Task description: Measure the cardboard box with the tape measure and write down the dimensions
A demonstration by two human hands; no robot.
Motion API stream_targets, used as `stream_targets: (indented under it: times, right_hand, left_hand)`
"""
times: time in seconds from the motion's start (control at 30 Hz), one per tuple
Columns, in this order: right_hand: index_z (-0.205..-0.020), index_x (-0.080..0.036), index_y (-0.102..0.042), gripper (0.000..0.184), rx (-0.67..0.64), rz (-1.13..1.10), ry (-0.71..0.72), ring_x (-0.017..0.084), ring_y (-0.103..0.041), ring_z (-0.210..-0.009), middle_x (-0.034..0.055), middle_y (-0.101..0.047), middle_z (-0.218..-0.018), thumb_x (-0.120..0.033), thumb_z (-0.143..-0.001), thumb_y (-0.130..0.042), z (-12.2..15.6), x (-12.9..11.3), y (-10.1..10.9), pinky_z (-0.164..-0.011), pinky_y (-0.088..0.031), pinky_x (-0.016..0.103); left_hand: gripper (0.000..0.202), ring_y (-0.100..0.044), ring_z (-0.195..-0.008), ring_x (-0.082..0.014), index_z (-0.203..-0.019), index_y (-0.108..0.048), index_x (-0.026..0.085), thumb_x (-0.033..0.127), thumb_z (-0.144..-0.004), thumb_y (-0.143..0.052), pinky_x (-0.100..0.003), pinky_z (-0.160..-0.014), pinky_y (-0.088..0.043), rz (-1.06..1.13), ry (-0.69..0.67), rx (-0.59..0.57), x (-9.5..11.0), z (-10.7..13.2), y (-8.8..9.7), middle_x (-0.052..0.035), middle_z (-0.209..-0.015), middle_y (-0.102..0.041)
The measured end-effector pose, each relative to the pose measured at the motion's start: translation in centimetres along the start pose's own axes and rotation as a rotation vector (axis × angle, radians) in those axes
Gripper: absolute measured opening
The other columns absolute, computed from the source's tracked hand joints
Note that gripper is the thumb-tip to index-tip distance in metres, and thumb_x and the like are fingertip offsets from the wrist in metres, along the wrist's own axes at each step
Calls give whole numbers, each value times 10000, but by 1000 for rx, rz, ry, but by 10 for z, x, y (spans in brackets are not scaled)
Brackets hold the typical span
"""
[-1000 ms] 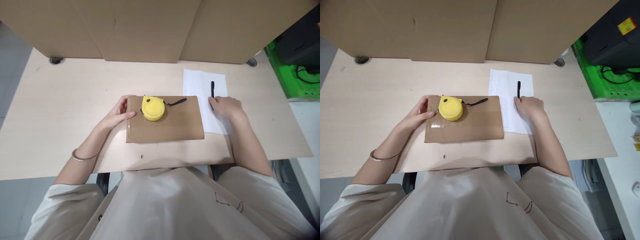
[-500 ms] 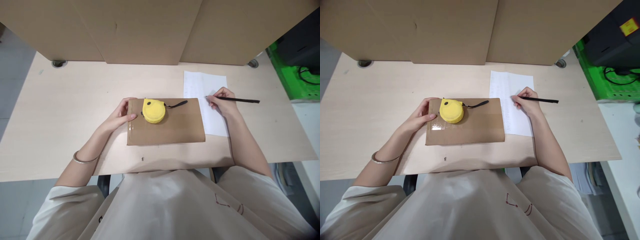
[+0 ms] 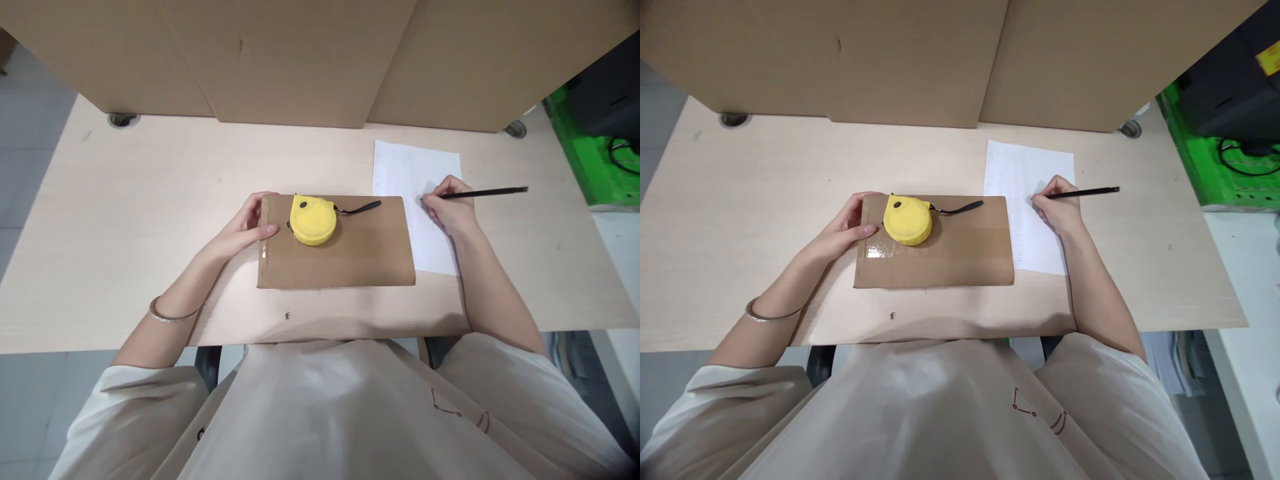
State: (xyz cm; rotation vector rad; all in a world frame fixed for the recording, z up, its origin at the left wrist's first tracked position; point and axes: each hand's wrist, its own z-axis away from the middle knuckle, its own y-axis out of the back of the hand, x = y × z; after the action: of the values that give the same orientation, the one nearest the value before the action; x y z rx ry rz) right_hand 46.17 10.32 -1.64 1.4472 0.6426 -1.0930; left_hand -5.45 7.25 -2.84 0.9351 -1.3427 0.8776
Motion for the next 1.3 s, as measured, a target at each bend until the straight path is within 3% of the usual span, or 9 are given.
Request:
stream_targets:
  times: [0.13,0.3,0.53,0.67,0.77,0.97,1.1,1.2,1.3]
  right_hand:
    - [-737,-334,-481,450,-24,-49,48,172,-423,-506,-10,-533,-541,-382,-704,-927,2,2,-1,-467,-346,309]
    - [-712,-341,-481,443,-13,32,43,222,-487,-567,21,-562,-593,-278,-687,-919,2,0,0,-487,-372,357]
    - [-686,-318,-529,393,-27,-21,70,187,-481,-556,17,-573,-584,-280,-725,-918,1,5,1,-530,-400,326]
    - [-624,-299,-499,476,23,-22,58,157,-451,-507,-14,-516,-522,-169,-660,-955,-4,11,-3,-477,-341,289]
    - [-627,-302,-475,539,52,-76,45,141,-428,-461,-45,-498,-499,-205,-669,-1003,-8,14,-4,-441,-322,268]
    - [-628,-296,-553,451,8,-39,61,150,-442,-517,-24,-539,-536,-172,-704,-980,-3,12,-2,-496,-346,279]
    - [-616,-298,-514,465,10,32,54,177,-459,-576,-10,-534,-582,-134,-684,-944,0,6,-3,-530,-336,293]
    - [-661,-305,-484,513,23,88,-2,187,-457,-567,-14,-514,-589,-229,-808,-970,3,-2,1,-553,-377,316]
    - [-699,-315,-427,572,59,291,-74,201,-450,-573,-3,-482,-591,-388,-1109,-819,8,-12,13,-620,-445,373]
  left_hand:
    - [881,-742,-1526,-379,-1546,-732,316,677,-852,-1136,-455,-1230,-679,4,14,-2,1,0,-1,-131,-1645,-759]
    - [856,-736,-1539,-383,-1529,-750,317,666,-850,-1136,-449,-1222,-681,8,-12,-2,-2,-1,0,-128,-1632,-773]
    - [878,-711,-1584,-389,-1569,-728,316,692,-876,-1113,-456,-1265,-660,-5,2,-14,-5,-1,2,-132,-1672,-749]
    - [887,-693,-1606,-400,-1595,-706,316,694,-894,-1095,-483,-1286,-656,-25,-21,-38,-9,-1,4,-129,-1692,-730]
    - [891,-690,-1609,-402,-1620,-684,322,700,-915,-1076,-507,-1302,-651,-36,-25,-54,-12,-2,6,-132,-1707,-715]
    - [877,-698,-1606,-410,-1617,-685,329,702,-923,-1068,-530,-1306,-656,-40,-31,-59,-13,-2,7,-137,-1713,-713]
    - [895,-678,-1643,-416,-1627,-671,328,700,-918,-1070,-536,-1333,-642,-35,-9,-54,-11,-2,5,-137,-1726,-707]
    - [907,-665,-1662,-423,-1619,-670,324,715,-906,-1072,-545,-1354,-628,-32,-6,-51,-11,-2,4,-140,-1728,-707]
    - [897,-653,-1676,-424,-1605,-684,324,713,-898,-1076,-549,-1375,-612,-31,-28,-48,-12,-4,3,-134,-1705,-720]
